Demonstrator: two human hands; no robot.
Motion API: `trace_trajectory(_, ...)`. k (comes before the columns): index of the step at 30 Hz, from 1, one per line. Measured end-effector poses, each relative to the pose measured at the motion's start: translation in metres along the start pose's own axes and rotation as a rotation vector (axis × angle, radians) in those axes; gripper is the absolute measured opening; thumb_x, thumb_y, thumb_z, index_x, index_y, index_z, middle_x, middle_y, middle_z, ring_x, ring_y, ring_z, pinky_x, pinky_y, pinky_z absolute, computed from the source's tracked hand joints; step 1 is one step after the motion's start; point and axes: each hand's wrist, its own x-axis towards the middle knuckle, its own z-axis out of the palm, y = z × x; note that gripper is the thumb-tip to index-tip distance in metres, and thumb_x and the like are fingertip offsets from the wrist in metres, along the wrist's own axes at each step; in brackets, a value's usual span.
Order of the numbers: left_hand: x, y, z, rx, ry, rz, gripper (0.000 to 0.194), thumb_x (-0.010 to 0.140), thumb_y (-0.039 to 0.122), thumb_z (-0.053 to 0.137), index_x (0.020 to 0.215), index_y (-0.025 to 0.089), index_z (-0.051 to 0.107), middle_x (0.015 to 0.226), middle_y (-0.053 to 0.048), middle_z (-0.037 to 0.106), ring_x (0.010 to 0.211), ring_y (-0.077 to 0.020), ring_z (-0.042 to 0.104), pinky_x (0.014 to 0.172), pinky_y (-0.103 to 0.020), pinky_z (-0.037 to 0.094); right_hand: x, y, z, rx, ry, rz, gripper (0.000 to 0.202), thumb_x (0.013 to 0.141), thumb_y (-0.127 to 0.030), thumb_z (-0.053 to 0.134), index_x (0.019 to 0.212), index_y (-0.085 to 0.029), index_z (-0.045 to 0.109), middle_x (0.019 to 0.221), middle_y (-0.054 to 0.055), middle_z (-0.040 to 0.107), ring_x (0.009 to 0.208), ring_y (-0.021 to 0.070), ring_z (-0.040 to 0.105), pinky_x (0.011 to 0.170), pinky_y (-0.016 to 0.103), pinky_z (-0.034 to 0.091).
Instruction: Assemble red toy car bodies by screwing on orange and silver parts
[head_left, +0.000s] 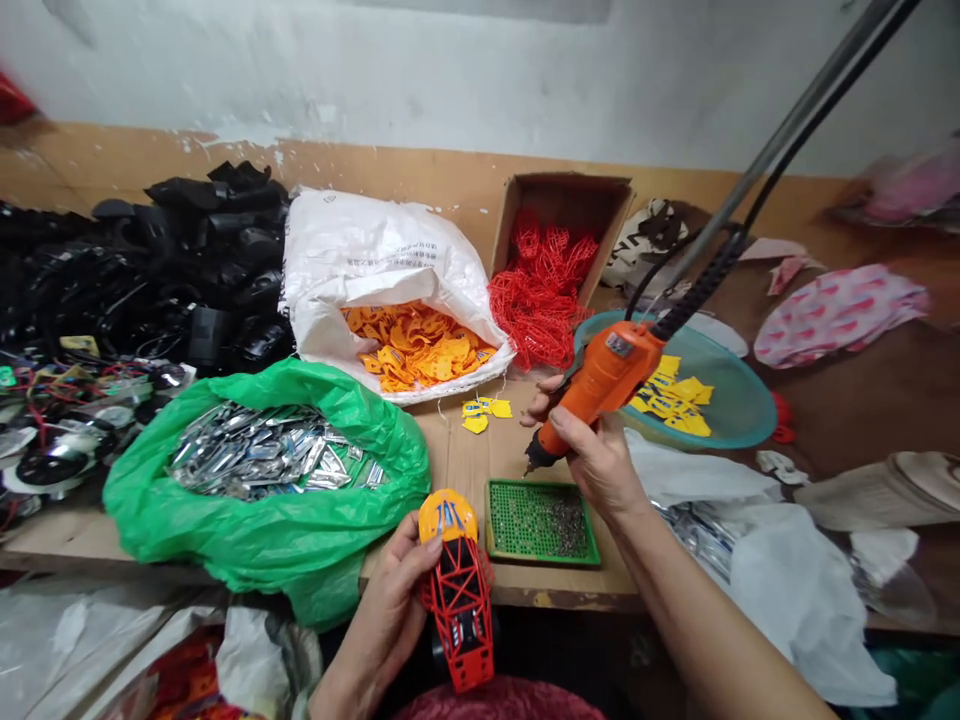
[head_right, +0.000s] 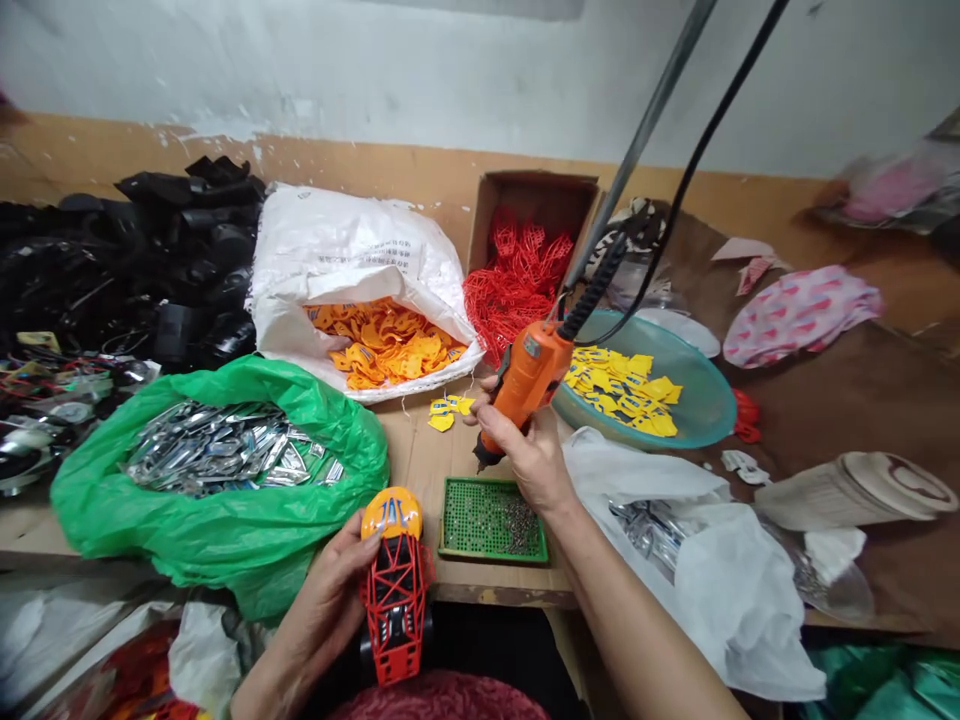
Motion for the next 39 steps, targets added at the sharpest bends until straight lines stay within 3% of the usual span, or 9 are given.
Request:
trace_trajectory(4,-0.009,-0.001,-0.003,-0.045,0.033,-0.022,0.041,0.076,0.032,0.082,0.112,0.019,0.068,0.093,-0.010,0.079,0.081,-0.0257,0.076,0.075,-0.035,0.060,-0.002,0.011,-0.031,-0.311,-0.014,-0.049,0.038,0.081,-0.043,0.073,0.110,-0.020,0.064,0.114,0.008,0.070,0.108,0.0245,0.065,0.098,0.041,0.051)
trace_trajectory(7,-0.014,-0.001,-0.006,-0.054,0.055,-0.035,0.047,0.072,0.035,0.085,0.114,0.020,0.069,0.096,-0.011,0.079,0.083,-0.0280,0.076,0.075,-0.036,0.060,-0.015,0.024,-0.050,-0.579,0.072,0.026,0.039,0.079,-0.038,0.072,0.111,-0.017,0.064,0.109,0.011,0.072,0.095,0.0252,0.068,0.083,0.040,0.055)
trace_trajectory(9,-0.016,-0.001,-0.007,-0.051,0.055,-0.029,0.054,0.067,0.036,0.088,0.114,0.020,0.068,0.096,-0.012,0.079,0.084,-0.0299,0.076,0.074,-0.037,0.060,-0.024,0.031,-0.052,-0.736,0.002,0.085,0.024,0.084,-0.034,0.064,0.099,-0.016,0.068,0.089,0.009,0.074,0.078,0.0232,0.068,0.072,0.037,0.054)
trace_trajectory(12,-0.018,-0.002,-0.006,-0.037,0.042,-0.013,0.060,0.060,0.035,0.092,0.113,0.021,0.069,0.096,-0.012,0.078,0.087,-0.0324,0.076,0.075,-0.039,0.060,-0.026,0.038,-0.038,-0.916,-0.183,0.066,0.021,0.092,-0.029,0.055,0.090,-0.016,0.071,0.078,0.006,0.072,0.070,0.0206,0.066,0.066,0.033,0.051)
trace_trajectory(15,-0.020,-0.003,-0.003,-0.010,0.025,-0.008,0.063,0.058,0.034,0.093,0.115,0.020,0.069,0.097,-0.012,0.078,0.087,-0.0328,0.075,0.078,-0.041,0.059,-0.008,0.048,-0.011,-1.120,-0.387,-0.008,0.019,0.094,-0.022,0.055,0.104,-0.016,0.071,0.096,0.008,0.072,0.083,0.0193,0.067,0.077,0.032,0.052)
trace_trajectory(21,-0.024,-0.006,-0.012,-0.019,0.014,0.040,0.069,0.056,0.037,0.095,0.119,0.022,0.070,0.101,-0.014,0.078,0.093,-0.0362,0.074,0.082,-0.044,0.057,0.039,0.085,0.024,-1.275,-0.533,0.001,0.017,0.085,-0.020,0.070,0.102,-0.014,0.069,0.113,0.016,0.068,0.108,0.0279,0.061,0.094,0.038,0.048)
trace_trajectory(26,-0.029,0.000,-0.020,-0.013,0.023,0.071,0.059,0.057,0.039,0.094,0.109,0.021,0.073,0.096,-0.014,0.078,0.087,-0.0355,0.074,0.076,-0.042,0.057,0.047,0.094,0.027,-1.334,-0.595,0.006,0.017,0.094,-0.013,0.051,0.098,-0.015,0.067,0.112,0.017,0.065,0.105,0.0271,0.059,0.091,0.038,0.046)
trace_trajectory(33,-0.024,0.010,-0.014,0.065,0.172,0.172,0.057,0.061,0.038,0.093,0.109,0.017,0.072,0.098,-0.012,0.078,0.087,-0.0293,0.073,0.081,-0.038,0.056,0.025,0.044,0.023,-1.199,-0.660,-0.072,0.027,0.093,-0.005,0.042,0.092,-0.018,0.067,0.093,0.007,0.062,0.087,0.0194,0.056,0.079,0.030,0.045)
trace_trajectory(39,-0.008,0.016,-0.008,0.300,0.212,0.296,0.046,0.066,0.036,0.090,0.102,0.017,0.070,0.095,-0.008,0.077,0.085,-0.0240,0.069,0.078,-0.033,0.054,-0.029,-0.028,0.031,-0.860,-1.026,0.003,0.028,0.093,-0.009,0.050,0.103,-0.024,0.072,0.091,0.002,0.056,0.084,0.0161,0.058,0.077,0.027,0.046)
